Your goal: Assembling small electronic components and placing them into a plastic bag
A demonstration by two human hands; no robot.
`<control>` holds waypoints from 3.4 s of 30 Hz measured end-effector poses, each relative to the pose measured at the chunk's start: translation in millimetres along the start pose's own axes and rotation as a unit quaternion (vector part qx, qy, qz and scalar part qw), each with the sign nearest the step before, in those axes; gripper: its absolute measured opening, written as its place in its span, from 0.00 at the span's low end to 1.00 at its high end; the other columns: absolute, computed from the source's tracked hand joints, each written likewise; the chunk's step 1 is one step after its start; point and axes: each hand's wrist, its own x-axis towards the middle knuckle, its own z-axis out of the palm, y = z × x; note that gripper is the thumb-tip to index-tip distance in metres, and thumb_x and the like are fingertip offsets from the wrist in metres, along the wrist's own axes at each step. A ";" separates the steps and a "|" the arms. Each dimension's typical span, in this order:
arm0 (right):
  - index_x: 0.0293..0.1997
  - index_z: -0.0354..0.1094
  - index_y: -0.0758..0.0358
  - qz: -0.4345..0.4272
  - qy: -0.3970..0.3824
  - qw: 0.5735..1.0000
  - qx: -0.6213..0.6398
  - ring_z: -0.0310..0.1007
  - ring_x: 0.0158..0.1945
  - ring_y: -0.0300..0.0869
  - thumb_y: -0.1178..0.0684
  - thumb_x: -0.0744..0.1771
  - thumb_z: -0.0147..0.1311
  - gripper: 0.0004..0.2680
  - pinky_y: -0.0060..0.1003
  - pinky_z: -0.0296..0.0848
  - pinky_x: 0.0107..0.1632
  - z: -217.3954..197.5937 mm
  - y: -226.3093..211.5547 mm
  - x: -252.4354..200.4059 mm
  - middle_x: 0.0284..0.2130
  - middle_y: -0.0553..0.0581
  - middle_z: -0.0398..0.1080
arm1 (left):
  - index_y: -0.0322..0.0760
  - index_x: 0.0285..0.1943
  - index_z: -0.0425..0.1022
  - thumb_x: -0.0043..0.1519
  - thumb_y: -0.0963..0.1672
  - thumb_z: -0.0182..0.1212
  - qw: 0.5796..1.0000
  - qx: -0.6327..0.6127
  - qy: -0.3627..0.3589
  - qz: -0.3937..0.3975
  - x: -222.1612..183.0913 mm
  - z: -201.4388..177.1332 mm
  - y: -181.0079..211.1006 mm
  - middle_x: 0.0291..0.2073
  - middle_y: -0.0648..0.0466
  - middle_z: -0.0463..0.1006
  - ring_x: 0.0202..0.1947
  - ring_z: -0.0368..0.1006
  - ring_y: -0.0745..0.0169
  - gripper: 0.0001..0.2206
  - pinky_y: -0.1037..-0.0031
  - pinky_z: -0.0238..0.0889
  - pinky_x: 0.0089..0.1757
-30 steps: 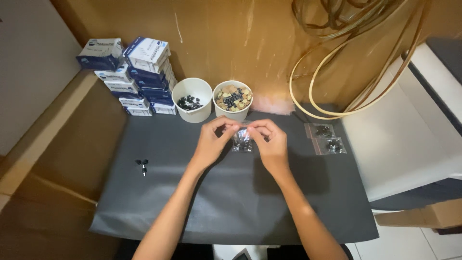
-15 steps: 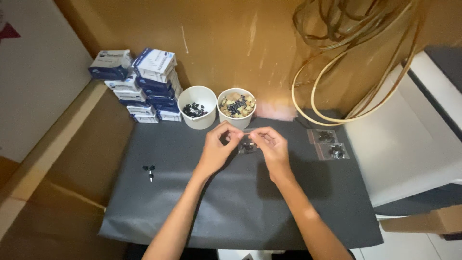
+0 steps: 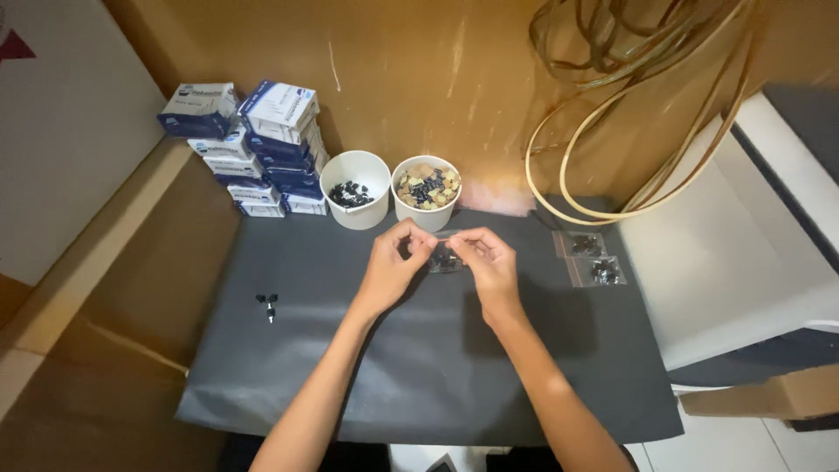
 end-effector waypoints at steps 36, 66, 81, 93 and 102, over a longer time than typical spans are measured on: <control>0.42 0.75 0.64 0.057 -0.094 0.991 -0.072 0.70 0.38 0.31 0.57 0.67 0.60 0.04 0.26 0.73 0.44 2.5 11.3 0.9 0.34 0.52 0.75 | 0.39 0.35 0.80 0.59 0.41 0.66 1.000 0.016 -0.012 0.019 3.6 -0.1 13.3 0.20 0.54 0.67 0.27 0.66 0.65 0.01 0.72 0.64 0.37; 0.57 0.63 0.70 0.072 -0.020 0.996 0.038 0.76 0.33 0.39 0.62 0.62 0.65 0.19 0.30 0.78 0.40 -34.3 23.4 25.5 0.37 0.62 0.72 | 0.37 0.52 0.62 0.67 0.41 0.53 0.990 0.126 -0.051 -0.034 -3.4 20.3 26.5 0.25 0.45 0.75 0.26 0.74 0.42 0.08 0.59 0.65 0.33; 0.58 0.69 0.53 0.057 0.156 0.932 -0.321 0.80 0.38 0.41 0.57 0.63 0.67 0.18 0.33 0.76 0.41 -232.1 -0.1 -29.1 0.42 0.56 0.78 | 0.45 0.47 0.74 0.62 0.44 0.60 0.904 0.311 -0.230 0.182 2.6 220.5 13.3 0.34 0.54 0.82 0.41 0.77 0.54 0.07 0.64 0.61 0.46; 0.51 0.71 0.61 0.043 0.213 0.873 -0.436 0.77 0.43 0.54 0.57 0.64 0.65 0.12 0.45 0.73 0.47 -234.5 -6.9 -49.5 0.41 0.63 0.76 | 0.44 0.51 0.76 0.63 0.51 0.57 0.890 0.323 -0.284 0.150 -1.1 219.9 22.2 0.33 0.52 0.82 0.41 0.74 0.54 0.13 0.60 0.51 0.49; 0.50 0.72 0.57 -0.024 0.231 0.841 -0.489 0.73 0.42 0.44 0.54 0.65 0.63 0.10 0.36 0.71 0.49 -230.6 -10.0 -56.7 0.40 0.52 0.66 | 0.40 0.50 0.77 0.62 0.50 0.60 0.889 0.347 -0.194 0.228 -11.2 222.4 -2.8 0.26 0.53 0.80 0.35 0.75 0.57 0.14 0.61 0.54 0.48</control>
